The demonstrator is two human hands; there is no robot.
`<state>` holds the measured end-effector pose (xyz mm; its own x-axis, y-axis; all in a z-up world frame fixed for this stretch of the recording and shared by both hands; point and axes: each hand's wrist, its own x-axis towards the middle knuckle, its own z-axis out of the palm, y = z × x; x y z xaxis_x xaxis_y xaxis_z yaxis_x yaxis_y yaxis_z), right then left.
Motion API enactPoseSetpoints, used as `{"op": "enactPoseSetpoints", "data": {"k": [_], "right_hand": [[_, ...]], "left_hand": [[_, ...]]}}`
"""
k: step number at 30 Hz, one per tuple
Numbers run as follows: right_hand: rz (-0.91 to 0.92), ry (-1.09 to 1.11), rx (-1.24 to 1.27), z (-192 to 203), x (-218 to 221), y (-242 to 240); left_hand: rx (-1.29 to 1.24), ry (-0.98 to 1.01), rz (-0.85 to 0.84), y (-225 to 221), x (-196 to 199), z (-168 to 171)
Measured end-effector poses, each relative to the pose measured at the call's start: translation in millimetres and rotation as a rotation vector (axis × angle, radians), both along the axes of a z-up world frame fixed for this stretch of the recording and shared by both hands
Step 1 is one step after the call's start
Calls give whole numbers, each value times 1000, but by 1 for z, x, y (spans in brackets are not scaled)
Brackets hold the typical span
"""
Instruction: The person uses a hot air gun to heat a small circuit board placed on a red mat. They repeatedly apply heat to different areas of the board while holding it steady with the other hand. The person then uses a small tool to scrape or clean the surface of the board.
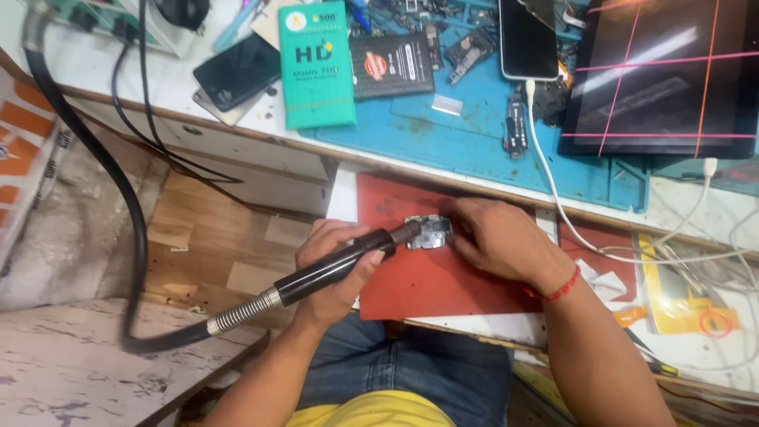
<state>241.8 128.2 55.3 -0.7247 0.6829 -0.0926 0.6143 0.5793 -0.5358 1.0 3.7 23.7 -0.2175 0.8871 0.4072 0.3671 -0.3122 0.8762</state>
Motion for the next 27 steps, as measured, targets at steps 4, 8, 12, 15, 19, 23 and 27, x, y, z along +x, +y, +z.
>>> {"op": "enactPoseSetpoints", "data": {"k": [4,8,12,15,19,23,27], "right_hand": [[-27,-20,-5,-1,0,-3],[-14,-12,7,-3,3,-6],[-15,-24,-7,-2,3,-5],[-29,-44,-13,1,0,-4],[-53,-93,-34,4,0,-5],[-40,-77,-6,2,1,-5],[-23,-118,66,-5,9,-5]], "left_hand": [[58,49,-234,5,-2,-1],[-34,12,-98,-3,2,-5],[28,14,-144,-2,1,-6],[-6,-45,-93,-1,0,-7],[38,32,-87,2,1,-7],[20,19,-1,0,1,-6],[70,43,-186,0,-1,-6]]}}
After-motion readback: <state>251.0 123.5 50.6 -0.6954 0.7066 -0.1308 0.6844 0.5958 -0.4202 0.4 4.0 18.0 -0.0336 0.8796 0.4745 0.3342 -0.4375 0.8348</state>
